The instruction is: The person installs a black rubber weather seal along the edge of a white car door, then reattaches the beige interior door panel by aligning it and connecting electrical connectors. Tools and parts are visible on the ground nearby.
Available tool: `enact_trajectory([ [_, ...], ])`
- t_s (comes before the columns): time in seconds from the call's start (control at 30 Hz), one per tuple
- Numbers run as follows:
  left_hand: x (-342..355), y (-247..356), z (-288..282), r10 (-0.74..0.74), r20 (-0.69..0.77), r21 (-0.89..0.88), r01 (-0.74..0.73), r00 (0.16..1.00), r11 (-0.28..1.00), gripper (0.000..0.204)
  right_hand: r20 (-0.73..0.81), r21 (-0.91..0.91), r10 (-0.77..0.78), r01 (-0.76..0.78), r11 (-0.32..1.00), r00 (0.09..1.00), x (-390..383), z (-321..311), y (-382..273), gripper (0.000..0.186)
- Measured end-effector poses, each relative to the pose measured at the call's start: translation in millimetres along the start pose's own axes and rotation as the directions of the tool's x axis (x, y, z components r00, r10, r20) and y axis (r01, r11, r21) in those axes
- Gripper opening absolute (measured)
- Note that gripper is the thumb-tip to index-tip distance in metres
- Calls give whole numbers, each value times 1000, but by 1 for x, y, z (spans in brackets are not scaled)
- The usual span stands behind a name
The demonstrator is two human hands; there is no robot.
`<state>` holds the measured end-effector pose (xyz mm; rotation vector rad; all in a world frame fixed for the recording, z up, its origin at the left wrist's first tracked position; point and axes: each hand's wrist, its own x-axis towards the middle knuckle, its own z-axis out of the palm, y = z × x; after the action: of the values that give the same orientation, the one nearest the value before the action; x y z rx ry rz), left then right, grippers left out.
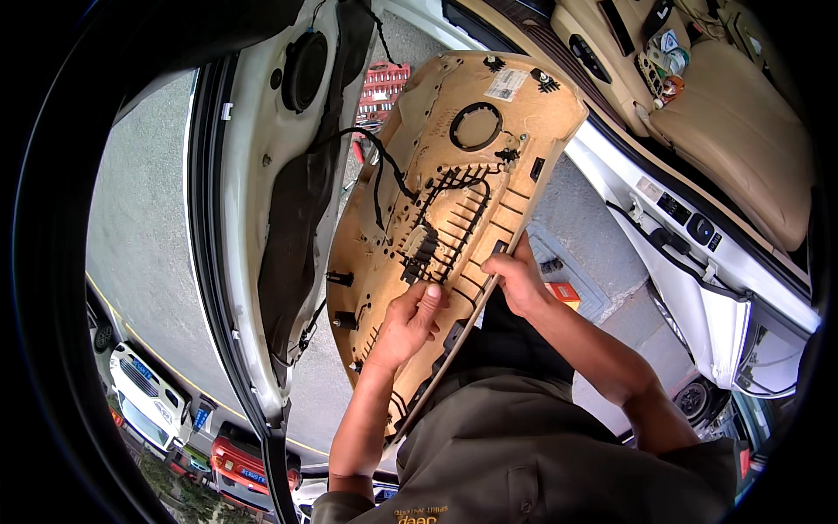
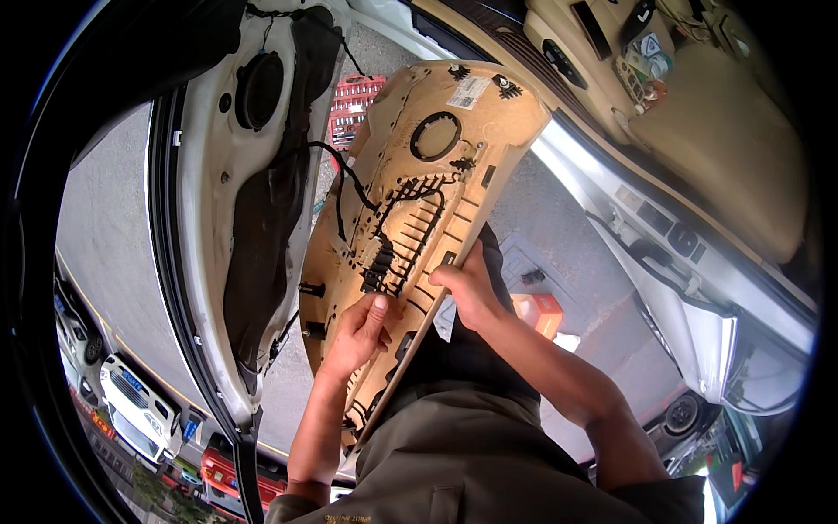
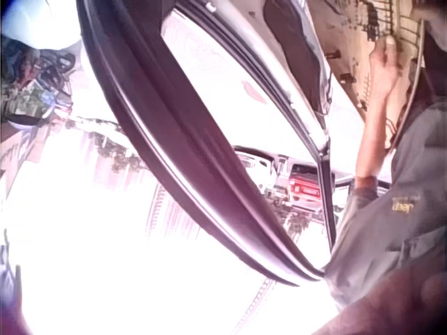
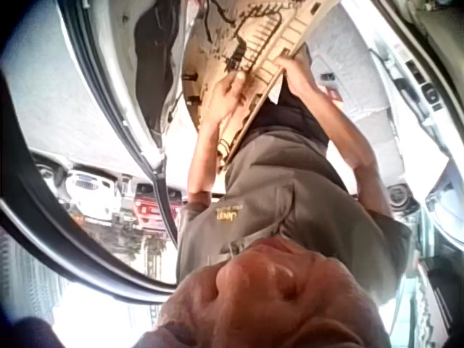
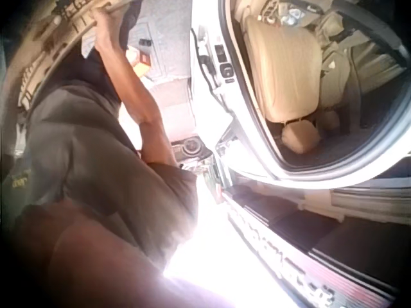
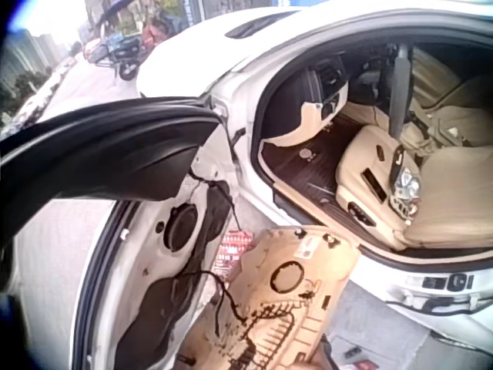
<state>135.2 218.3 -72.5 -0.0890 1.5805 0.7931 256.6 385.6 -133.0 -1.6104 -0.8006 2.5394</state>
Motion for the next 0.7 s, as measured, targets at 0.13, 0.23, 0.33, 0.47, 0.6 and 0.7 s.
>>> enact_trajectory([
  [0.13,80,-63,-50,20,-430,-226,-129,903,966,35,112,2,-2,2,1000,994,-2,-3,-8,82],
  [0.23,121,-67,-62,72,-516,-17,-94,853,995,50,142,-4,-21,22,1000,990,2,-10,1,88],
  [0.33,152,-80,-66,96,-451,-32,-124,887,992,44,145,-67,-1,11,998,989,-1,-10,0,91],
  [0.47,168,-89,-74,35,-405,-118,-90,914,989,31,139,-13,-12,14,1000,990,-4,-9,7,89],
  [0.6,150,-79,-90,-8,-379,-257,-97,926,962,28,48,-25,60,-59,998,997,-10,-17,13,77],
  [0.7,138,-67,-93,-52,-289,-525,-112,956,844,29,-21,-35,81,-82,996,996,-13,-21,13,77],
])
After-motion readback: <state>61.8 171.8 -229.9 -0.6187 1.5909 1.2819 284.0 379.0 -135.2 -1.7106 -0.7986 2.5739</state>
